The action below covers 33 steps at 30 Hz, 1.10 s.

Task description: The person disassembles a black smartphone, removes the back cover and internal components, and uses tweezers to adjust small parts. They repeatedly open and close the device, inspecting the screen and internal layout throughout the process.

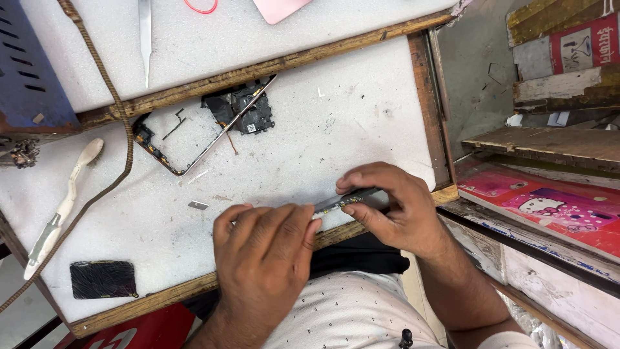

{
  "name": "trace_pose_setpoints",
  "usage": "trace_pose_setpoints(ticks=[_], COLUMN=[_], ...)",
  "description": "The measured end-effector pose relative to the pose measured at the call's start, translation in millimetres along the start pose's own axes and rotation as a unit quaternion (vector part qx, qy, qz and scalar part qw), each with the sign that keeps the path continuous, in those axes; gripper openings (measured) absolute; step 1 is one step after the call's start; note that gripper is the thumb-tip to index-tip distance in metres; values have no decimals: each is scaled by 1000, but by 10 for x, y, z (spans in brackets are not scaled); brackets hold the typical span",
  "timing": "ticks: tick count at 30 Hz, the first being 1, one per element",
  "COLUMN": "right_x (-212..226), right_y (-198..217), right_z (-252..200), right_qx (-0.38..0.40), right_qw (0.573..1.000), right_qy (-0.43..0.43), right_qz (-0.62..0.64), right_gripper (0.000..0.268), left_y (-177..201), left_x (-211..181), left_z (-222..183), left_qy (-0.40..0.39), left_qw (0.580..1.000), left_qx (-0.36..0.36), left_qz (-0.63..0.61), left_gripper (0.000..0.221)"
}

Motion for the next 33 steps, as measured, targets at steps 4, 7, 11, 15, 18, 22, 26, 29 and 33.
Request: trace_pose_setpoints(ticks=[4,7,11,15,18,22,26,29,33], right_x=[-32,-39,-39,-98,-82,-90,-122,-135,-91], right_y=[-46,-61,-84,-86,-90,-87,-87,-76,-84], right_z=[74,144,179,175,178,185,216,213,237], right_qx=[-2,-5,-28,-58,-66,-65,-65,-65,-55], right_qw=[989,988,985,979,978,978,977,975,980], right_qy=[-79,-108,-126,-172,-164,-173,-180,-188,-143], right_qz=[125,112,113,98,106,94,89,98,127], right_gripper=[39,34,25,20,19,20,19,23,35], left_y=[23,11,-3,-30,-43,-60,-151,-284,-362], left_x=[125,218,269,293,309,322,162,71,83], left_z=[78,143,189,206,206,191,152,119,79], left_qy=[29,46,47,46,42,37,-42,-89,-100], left_qw=[999,998,998,997,997,999,998,993,990], left_qx=[2,12,12,18,20,20,20,36,29], left_qz=[-25,-43,-51,-56,-56,-34,45,72,96], left_gripper=[24,23,22,22,22,26,45,63,69])
Point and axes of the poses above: each hand's wrist, its own z-axis towards the middle knuckle, its own y-axis out of the back of the hand, x = y × z, the point moved 7 cm from there along z, towards the middle knuckle, and after that the axes turned 1 degree about x, right-handed, at the moved point
